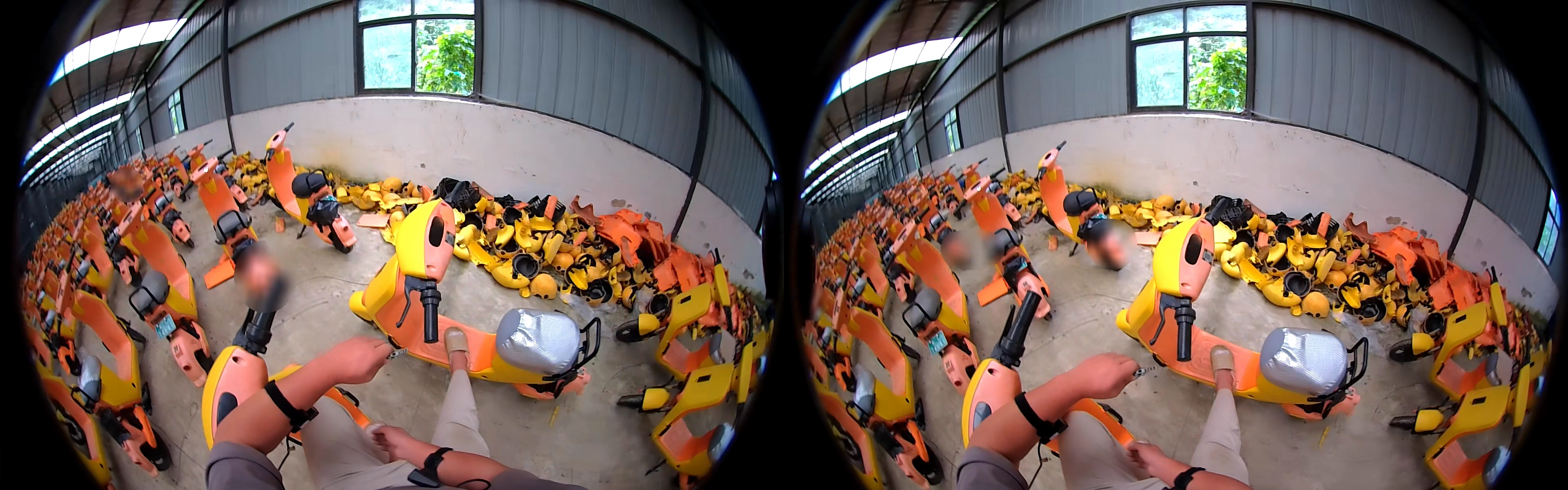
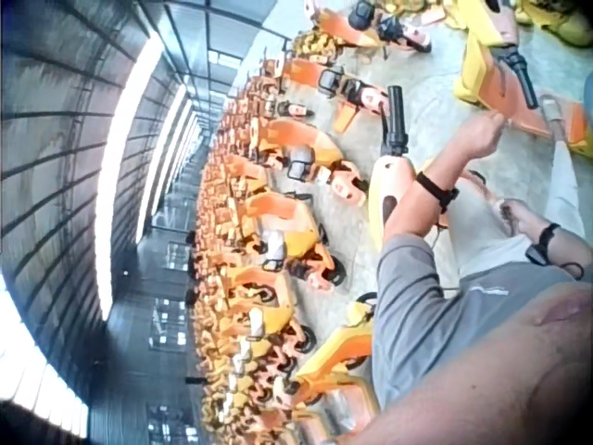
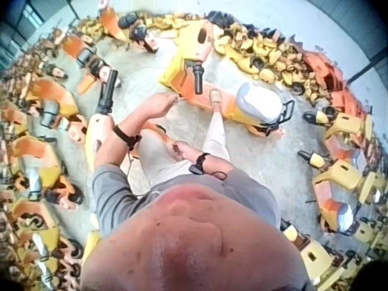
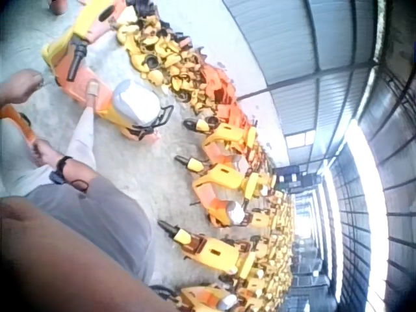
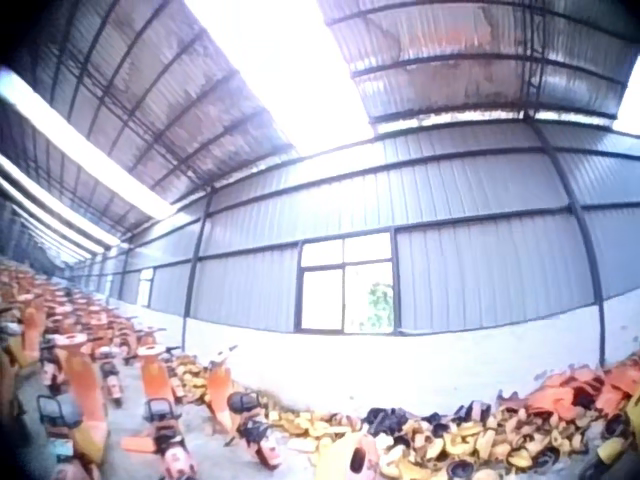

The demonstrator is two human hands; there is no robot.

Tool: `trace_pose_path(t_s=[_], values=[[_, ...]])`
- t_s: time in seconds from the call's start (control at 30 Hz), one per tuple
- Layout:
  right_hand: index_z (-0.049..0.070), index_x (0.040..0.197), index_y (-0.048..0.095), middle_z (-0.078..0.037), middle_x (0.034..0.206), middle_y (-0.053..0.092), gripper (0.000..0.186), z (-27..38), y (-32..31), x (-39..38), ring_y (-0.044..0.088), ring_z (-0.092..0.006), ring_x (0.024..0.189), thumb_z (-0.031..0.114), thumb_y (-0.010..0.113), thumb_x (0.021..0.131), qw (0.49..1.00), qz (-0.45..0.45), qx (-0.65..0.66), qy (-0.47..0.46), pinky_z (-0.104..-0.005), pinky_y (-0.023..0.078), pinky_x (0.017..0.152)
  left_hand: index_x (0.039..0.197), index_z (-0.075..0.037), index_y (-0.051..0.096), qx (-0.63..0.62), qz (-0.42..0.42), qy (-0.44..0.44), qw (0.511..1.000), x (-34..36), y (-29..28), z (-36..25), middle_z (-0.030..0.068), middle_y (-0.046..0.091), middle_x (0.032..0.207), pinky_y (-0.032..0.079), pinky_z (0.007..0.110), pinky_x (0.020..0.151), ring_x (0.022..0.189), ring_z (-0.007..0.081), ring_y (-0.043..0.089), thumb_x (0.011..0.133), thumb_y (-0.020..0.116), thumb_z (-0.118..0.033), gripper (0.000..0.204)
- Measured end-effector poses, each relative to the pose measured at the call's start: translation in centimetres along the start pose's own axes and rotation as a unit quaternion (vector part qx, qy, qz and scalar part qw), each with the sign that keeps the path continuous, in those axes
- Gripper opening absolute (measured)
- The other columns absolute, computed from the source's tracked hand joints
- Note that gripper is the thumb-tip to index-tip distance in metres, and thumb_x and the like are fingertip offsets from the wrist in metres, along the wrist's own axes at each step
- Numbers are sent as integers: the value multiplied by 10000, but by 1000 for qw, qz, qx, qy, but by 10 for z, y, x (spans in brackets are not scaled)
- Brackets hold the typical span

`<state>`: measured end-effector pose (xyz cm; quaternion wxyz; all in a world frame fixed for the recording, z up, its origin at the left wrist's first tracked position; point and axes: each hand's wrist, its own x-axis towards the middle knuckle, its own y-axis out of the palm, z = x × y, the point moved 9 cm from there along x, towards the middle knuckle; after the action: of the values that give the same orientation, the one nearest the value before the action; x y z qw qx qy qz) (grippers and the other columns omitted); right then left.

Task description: The person holds a bicycle chain and a sprocket by hand, turning the sprocket and moving the chain around it.

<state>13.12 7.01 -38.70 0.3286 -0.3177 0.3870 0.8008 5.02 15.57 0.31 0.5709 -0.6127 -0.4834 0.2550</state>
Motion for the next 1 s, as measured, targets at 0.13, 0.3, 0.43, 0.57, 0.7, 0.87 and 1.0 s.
trace_pose_path(t_s=[0.13, 0.3, 0.43, 0.57, 0.7, 0.87, 1.0], values=[[136, 881, 653, 26, 756, 654, 107, -12, -40, 19, 593, -109, 636, 233, 632, 922, 1000, 0, 17, 22, -269, 454, 574, 892, -34, 535, -55, 11, -34, 998, 1, -15, -10, 180, 575, 817, 470, 482, 721, 796, 419, 559, 902, 611, -148, 138], [124, 834, 658, 15, 755, 669, 151, -2, -29, 2, 620, -123, 656, 235, 624, 931, 999, 26, 7, 19, -258, 482, 610, 1112, -33, 605, -361, -70, -175, 913, -32, -29, -17, 98, 676, 955, 501, 364, 758, 832, 208, 629, 990, 537, -136, 174], [111, 913, 665, -18, 873, 688, 148, -6, -54, 18, 631, -154, 783, 249, 616, 934, 999, 23, 25, 21, -311, 513, 767, 1094, -11, 594, -640, -57, -330, 691, -72, 36, -29, 105, 691, 1112, 517, 311, 872, 1000, 178, 649, 1046, 474, -163, 199], [99, 875, 643, -20, 817, 664, 152, -3, -24, 8, 652, -171, 792, 239, 626, 933, 993, 60, 93, 35, -320, 525, 739, 1068, 5, 574, -688, -90, -430, 578, -122, 86, -23, 150, 672, 1102, 544, 339, 867, 982, 233, 670, 1047, 445, -124, 183], [76, 1002, 621, -62, 968, 652, 204, -10, -11, 10, 638, -216, 961, 276, 602, 963, 982, 142, 112, 53, -345, 523, 822, 1056, 9, 571, -686, -128, -425, 577, -131, 82, -14, 148, 676, 1043, 561, 350, 851, 955, 242, 680, 1046, 451, -132, 185], [50, 1126, 609, -122, 1078, 637, 290, -4, -13, -10, 614, -254, 1047, 303, 544, 1000, 974, 193, 117, 27, -360, 507, 881, 1070, -16, 557, -727, -175, -347, 566, -122, 43, -22, 129, 663, 1066, 531, 338, 893, 1020, 232, 653, 1045, 475, -161, 168], [48, 1140, 620, -106, 1118, 659, 296, 5, 8, -21, 612, -247, 1047, 296, 546, 997, 960, 247, 134, 8, -355, 496, 881, 1062, -25, 552, -723, -198, -370, 548, -131, 29, -20, 122, 659, 1058, 524, 328, 867, 1011, 220, 647, 1045, 476, -161, 157]])
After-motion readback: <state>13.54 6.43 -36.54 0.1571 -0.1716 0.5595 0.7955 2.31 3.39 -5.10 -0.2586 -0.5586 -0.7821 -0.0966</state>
